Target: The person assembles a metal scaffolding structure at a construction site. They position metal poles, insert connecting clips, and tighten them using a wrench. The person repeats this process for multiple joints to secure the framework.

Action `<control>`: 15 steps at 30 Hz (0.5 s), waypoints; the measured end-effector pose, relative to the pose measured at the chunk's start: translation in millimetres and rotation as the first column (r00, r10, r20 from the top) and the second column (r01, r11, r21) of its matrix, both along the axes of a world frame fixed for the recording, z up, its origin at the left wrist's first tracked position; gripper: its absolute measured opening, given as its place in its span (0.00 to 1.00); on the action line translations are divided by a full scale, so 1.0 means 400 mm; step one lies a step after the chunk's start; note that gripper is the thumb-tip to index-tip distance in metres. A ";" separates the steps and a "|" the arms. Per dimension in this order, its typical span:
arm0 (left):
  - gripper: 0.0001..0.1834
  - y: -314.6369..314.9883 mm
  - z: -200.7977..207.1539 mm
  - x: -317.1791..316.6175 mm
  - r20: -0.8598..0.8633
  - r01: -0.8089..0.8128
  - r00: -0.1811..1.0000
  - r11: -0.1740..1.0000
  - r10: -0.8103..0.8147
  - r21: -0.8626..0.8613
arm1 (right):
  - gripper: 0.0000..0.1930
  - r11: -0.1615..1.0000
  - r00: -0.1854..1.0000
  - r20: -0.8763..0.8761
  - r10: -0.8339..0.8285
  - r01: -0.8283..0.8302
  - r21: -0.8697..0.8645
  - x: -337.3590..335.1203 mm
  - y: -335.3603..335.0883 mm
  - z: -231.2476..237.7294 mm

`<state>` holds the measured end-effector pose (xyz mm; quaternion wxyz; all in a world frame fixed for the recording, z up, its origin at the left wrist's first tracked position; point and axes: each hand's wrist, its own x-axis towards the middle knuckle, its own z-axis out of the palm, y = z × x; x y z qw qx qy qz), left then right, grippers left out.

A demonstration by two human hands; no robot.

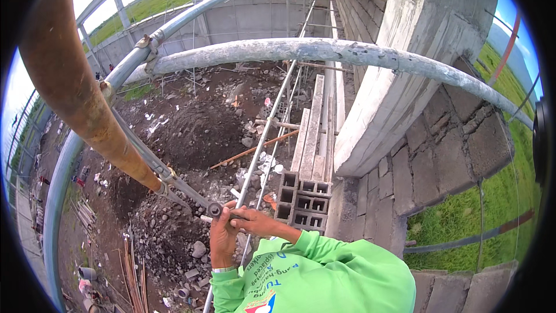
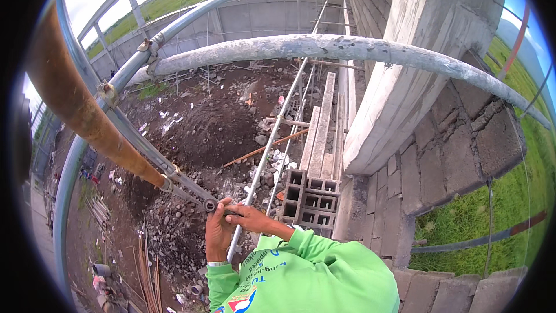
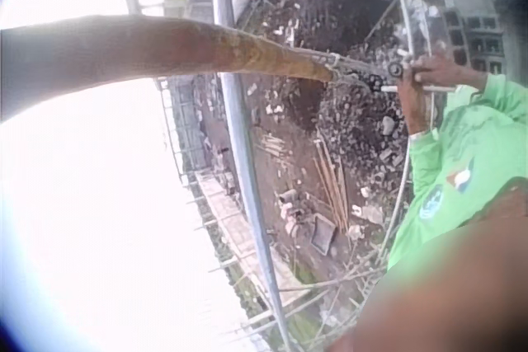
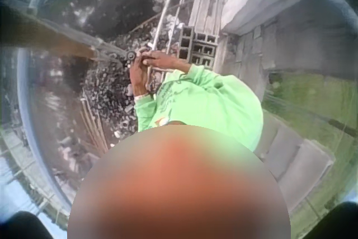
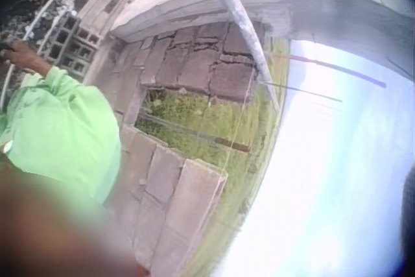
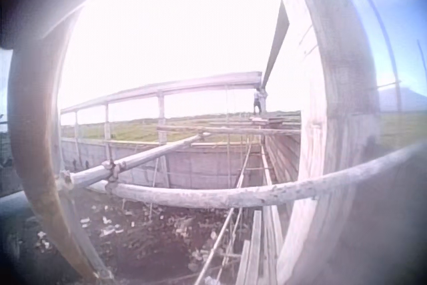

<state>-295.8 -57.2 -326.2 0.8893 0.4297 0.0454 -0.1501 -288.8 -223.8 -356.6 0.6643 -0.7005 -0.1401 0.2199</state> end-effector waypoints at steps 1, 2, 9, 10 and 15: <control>0.26 0.000 0.000 -0.001 -0.012 0.011 1.000 1.000 -0.010 0.010 | 0.32 1.000 1.000 0.005 0.006 -0.006 -0.003 -0.005 -0.006 -0.002; 0.26 0.001 -0.002 -0.004 0.005 0.035 0.999 0.999 -0.035 -0.018 | 0.33 1.000 1.000 -0.010 0.013 -0.013 -0.008 -0.010 -0.013 -0.007; 0.23 -0.050 -0.026 0.003 -0.033 0.114 0.993 0.992 -0.116 -0.049 | 0.36 0.988 0.974 0.175 -0.142 0.130 0.080 -0.028 -0.026 -0.102; 0.23 -0.061 -0.027 0.006 -0.013 0.153 0.988 0.986 -0.154 -0.064 | 0.36 0.988 0.975 0.165 -0.150 0.143 0.052 -0.033 -0.035 -0.113; 0.21 -0.109 -0.013 0.008 0.015 0.257 0.966 0.962 -0.257 -0.087 | 0.34 0.966 0.961 0.147 -0.236 0.248 -0.073 -0.079 -0.089 -0.107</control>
